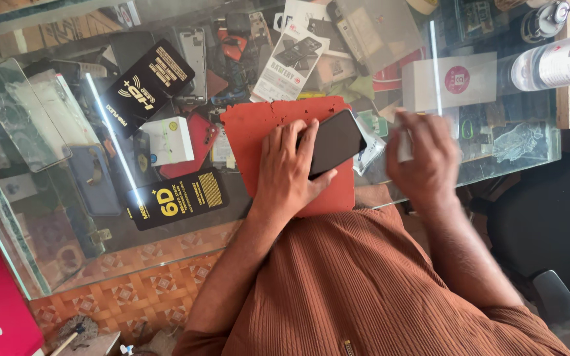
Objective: The person wipes the front screen and back of a smartphone with a yellow cloth. They handle a screen protector package and a spray bottle, then wipe the back of a second smartphone with the cloth.
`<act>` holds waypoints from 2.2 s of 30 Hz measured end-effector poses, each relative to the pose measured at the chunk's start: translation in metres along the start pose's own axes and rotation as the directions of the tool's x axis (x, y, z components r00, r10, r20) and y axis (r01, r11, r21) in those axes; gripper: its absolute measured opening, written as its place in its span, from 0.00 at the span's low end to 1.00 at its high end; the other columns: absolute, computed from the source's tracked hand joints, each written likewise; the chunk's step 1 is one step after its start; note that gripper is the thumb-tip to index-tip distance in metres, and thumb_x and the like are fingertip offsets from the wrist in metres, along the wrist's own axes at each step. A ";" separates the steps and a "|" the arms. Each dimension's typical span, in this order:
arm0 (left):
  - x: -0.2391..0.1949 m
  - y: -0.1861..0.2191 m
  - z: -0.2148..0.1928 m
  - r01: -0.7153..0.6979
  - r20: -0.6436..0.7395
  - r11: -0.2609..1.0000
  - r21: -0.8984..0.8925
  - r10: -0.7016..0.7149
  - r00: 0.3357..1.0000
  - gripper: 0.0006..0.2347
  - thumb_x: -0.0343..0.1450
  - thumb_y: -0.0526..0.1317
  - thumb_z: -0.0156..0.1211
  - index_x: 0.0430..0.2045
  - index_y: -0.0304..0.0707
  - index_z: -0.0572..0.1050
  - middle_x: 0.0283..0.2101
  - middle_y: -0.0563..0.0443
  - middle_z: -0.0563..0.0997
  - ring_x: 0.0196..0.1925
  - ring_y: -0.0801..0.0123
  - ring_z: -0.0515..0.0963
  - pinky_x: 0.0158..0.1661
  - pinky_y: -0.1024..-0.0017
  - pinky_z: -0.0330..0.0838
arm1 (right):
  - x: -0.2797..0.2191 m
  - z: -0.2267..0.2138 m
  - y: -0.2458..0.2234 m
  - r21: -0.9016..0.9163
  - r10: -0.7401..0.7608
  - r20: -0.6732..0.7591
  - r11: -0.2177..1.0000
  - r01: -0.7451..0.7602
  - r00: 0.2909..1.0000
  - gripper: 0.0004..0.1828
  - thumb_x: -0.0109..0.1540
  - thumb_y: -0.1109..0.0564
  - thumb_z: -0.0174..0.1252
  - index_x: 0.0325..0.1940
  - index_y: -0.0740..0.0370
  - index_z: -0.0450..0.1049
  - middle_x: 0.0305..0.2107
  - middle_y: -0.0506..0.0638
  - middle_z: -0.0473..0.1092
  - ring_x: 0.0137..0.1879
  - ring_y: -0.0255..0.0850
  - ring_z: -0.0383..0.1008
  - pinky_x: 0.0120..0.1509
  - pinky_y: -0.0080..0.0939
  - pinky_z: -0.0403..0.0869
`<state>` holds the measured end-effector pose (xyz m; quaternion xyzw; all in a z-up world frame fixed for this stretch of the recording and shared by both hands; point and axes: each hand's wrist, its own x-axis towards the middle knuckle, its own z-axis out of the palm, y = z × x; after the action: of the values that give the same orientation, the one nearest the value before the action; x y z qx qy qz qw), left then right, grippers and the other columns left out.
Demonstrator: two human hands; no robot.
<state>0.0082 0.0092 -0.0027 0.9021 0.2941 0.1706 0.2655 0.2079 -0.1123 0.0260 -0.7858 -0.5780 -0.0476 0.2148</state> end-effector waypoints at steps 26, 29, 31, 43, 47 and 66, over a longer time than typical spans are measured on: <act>-0.074 -0.034 -0.027 0.041 -0.252 0.994 -0.098 -0.065 0.966 0.41 0.62 0.49 0.80 0.64 0.29 0.59 0.55 0.44 0.76 0.66 0.53 0.69 0.70 0.50 0.56 | 0.003 0.063 -0.074 0.541 -0.518 0.111 0.747 0.386 0.848 0.25 0.52 0.71 0.59 0.56 0.75 0.75 0.49 0.62 0.68 0.49 0.56 0.71 0.58 0.51 0.73; -0.071 -0.035 -0.027 0.025 -0.270 0.994 -0.105 -0.053 0.962 0.43 0.61 0.48 0.81 0.64 0.28 0.58 0.57 0.43 0.75 0.66 0.52 0.68 0.70 0.49 0.55 | 0.022 0.051 -0.063 0.574 -0.479 0.045 0.731 0.370 0.877 0.21 0.55 0.73 0.57 0.52 0.68 0.76 0.47 0.58 0.70 0.50 0.56 0.71 0.57 0.52 0.72; -0.071 -0.034 -0.027 0.020 -0.264 0.994 -0.112 -0.049 0.963 0.43 0.60 0.46 0.81 0.64 0.27 0.57 0.60 0.43 0.75 0.68 0.50 0.68 0.70 0.50 0.55 | 0.029 0.044 -0.054 0.451 -0.411 0.065 0.825 0.340 0.910 0.22 0.56 0.74 0.55 0.54 0.71 0.75 0.47 0.60 0.69 0.50 0.57 0.71 0.56 0.51 0.73; -0.073 -0.034 -0.028 -0.005 -0.276 0.986 -0.169 -0.043 0.960 0.44 0.58 0.41 0.83 0.64 0.31 0.57 0.60 0.44 0.75 0.66 0.50 0.70 0.70 0.52 0.57 | 0.011 0.049 -0.068 0.602 -0.694 0.116 0.618 0.506 0.711 0.28 0.50 0.69 0.60 0.56 0.74 0.75 0.48 0.61 0.69 0.52 0.56 0.71 0.56 0.51 0.74; -0.072 -0.035 -0.028 -0.033 -0.290 0.985 -0.167 -0.018 0.957 0.44 0.58 0.42 0.84 0.64 0.30 0.56 0.60 0.45 0.75 0.65 0.51 0.70 0.70 0.51 0.56 | 0.018 0.039 -0.048 0.543 -0.689 0.121 0.648 0.533 0.715 0.23 0.53 0.71 0.61 0.52 0.67 0.76 0.47 0.56 0.70 0.54 0.51 0.72 0.58 0.47 0.75; -0.075 -0.039 -0.027 -0.036 -0.265 0.983 -0.180 -0.013 0.964 0.41 0.60 0.39 0.81 0.64 0.31 0.56 0.61 0.44 0.76 0.67 0.52 0.71 0.70 0.52 0.57 | 0.003 0.045 -0.068 0.414 -0.745 0.201 0.653 0.634 0.636 0.23 0.53 0.62 0.60 0.52 0.73 0.76 0.44 0.55 0.68 0.47 0.48 0.71 0.55 0.45 0.74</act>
<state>-0.0790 0.0001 -0.0153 0.8447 0.3046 0.3175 0.3046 0.1382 -0.0759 0.0055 -0.4520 -0.8652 0.1048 0.1902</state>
